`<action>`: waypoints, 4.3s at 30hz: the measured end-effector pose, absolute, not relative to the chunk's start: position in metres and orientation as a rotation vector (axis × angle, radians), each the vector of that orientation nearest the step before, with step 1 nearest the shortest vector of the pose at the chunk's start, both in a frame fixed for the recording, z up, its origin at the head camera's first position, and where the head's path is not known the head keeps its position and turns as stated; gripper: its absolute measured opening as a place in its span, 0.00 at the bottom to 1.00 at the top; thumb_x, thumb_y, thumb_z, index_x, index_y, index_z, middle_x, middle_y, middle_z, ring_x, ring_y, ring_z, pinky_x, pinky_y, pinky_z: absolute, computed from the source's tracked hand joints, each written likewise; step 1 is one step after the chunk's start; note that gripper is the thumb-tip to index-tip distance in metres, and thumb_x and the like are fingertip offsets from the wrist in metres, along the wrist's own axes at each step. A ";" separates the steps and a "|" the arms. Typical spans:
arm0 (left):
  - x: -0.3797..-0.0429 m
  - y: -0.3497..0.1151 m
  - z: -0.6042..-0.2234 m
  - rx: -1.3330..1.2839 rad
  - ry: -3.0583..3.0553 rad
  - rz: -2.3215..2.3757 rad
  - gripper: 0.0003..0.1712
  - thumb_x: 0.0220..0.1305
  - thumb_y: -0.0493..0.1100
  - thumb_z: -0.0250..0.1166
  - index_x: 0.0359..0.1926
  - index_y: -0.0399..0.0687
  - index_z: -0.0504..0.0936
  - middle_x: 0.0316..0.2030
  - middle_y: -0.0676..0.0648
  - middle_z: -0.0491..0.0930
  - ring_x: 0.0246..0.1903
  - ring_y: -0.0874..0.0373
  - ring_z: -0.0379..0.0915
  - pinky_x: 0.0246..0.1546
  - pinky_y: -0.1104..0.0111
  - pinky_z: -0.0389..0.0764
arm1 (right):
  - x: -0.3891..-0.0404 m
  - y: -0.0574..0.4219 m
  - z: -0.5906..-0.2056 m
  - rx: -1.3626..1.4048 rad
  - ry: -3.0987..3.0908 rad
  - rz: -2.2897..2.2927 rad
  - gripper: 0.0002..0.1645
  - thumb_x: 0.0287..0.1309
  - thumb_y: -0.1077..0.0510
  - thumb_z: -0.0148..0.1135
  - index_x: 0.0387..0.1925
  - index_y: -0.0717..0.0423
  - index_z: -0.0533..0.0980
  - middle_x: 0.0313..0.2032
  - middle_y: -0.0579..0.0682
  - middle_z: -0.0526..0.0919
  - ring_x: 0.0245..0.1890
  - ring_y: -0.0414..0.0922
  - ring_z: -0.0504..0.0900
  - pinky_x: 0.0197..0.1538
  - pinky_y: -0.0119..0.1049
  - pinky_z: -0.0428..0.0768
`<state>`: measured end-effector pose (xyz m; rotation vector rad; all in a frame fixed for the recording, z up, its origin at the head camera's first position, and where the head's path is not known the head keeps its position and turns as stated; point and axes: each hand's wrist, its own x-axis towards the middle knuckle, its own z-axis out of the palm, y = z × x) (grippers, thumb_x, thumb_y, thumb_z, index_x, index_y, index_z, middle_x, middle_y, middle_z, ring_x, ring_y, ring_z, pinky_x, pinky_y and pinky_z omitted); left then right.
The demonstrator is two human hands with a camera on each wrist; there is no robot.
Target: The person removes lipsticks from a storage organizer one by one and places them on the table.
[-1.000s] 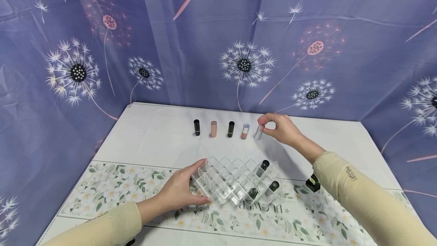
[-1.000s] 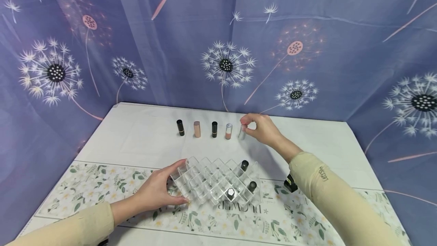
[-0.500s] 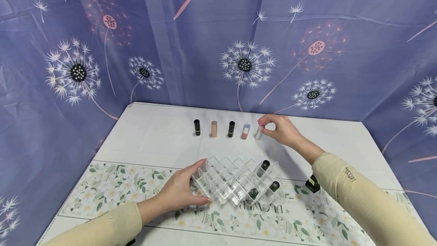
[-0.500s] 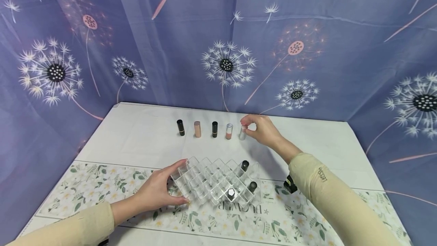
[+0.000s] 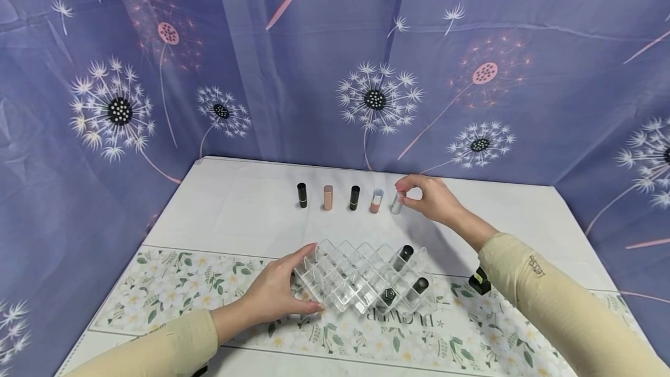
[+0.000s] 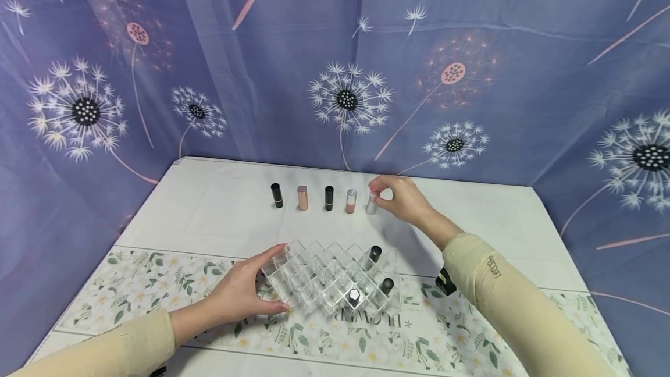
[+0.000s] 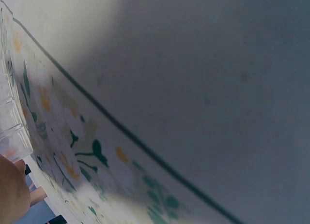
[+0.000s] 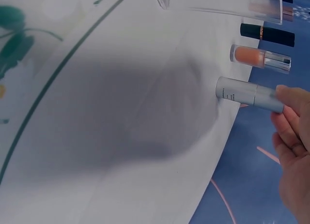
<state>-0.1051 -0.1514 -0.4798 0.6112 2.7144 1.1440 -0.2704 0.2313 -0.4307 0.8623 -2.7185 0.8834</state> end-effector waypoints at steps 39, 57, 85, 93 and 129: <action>-0.104 -0.152 -0.480 0.615 2.731 1.133 0.70 0.44 0.68 0.86 0.83 0.53 0.63 0.73 0.39 0.74 0.69 0.38 0.75 0.68 0.42 0.78 | -0.190 0.226 -0.373 1.022 -2.678 1.185 0.26 0.58 0.64 0.81 0.58 0.59 0.84 0.55 0.50 0.89 0.56 0.49 0.88 0.63 0.36 0.84; -0.104 -0.151 -0.479 0.632 2.734 1.144 0.70 0.43 0.66 0.87 0.83 0.51 0.63 0.71 0.38 0.76 0.68 0.37 0.76 0.68 0.41 0.77 | -0.143 0.222 -0.380 1.117 -2.729 1.211 0.32 0.59 0.56 0.82 0.64 0.52 0.82 0.60 0.47 0.87 0.60 0.47 0.86 0.65 0.41 0.83; -0.104 -0.150 -0.477 0.611 2.746 1.125 0.70 0.43 0.64 0.88 0.83 0.51 0.64 0.71 0.38 0.76 0.67 0.37 0.76 0.68 0.42 0.78 | -0.108 0.209 -0.413 1.319 -2.775 0.990 0.34 0.60 0.49 0.81 0.66 0.50 0.81 0.62 0.46 0.86 0.61 0.47 0.85 0.63 0.56 0.84; -0.102 -0.150 -0.477 0.609 2.749 1.124 0.69 0.42 0.64 0.89 0.83 0.52 0.64 0.70 0.37 0.77 0.66 0.37 0.77 0.67 0.42 0.79 | -0.105 0.209 -0.421 1.392 -2.685 0.952 0.30 0.61 0.53 0.80 0.63 0.49 0.82 0.58 0.45 0.88 0.57 0.47 0.87 0.59 0.51 0.87; -0.102 -0.150 -0.478 0.634 2.737 1.124 0.70 0.45 0.67 0.87 0.83 0.50 0.63 0.72 0.37 0.75 0.68 0.36 0.75 0.68 0.41 0.78 | -0.106 0.204 -0.410 1.395 -2.532 1.186 0.22 0.60 0.69 0.77 0.54 0.51 0.86 0.49 0.44 0.90 0.48 0.42 0.89 0.52 0.37 0.89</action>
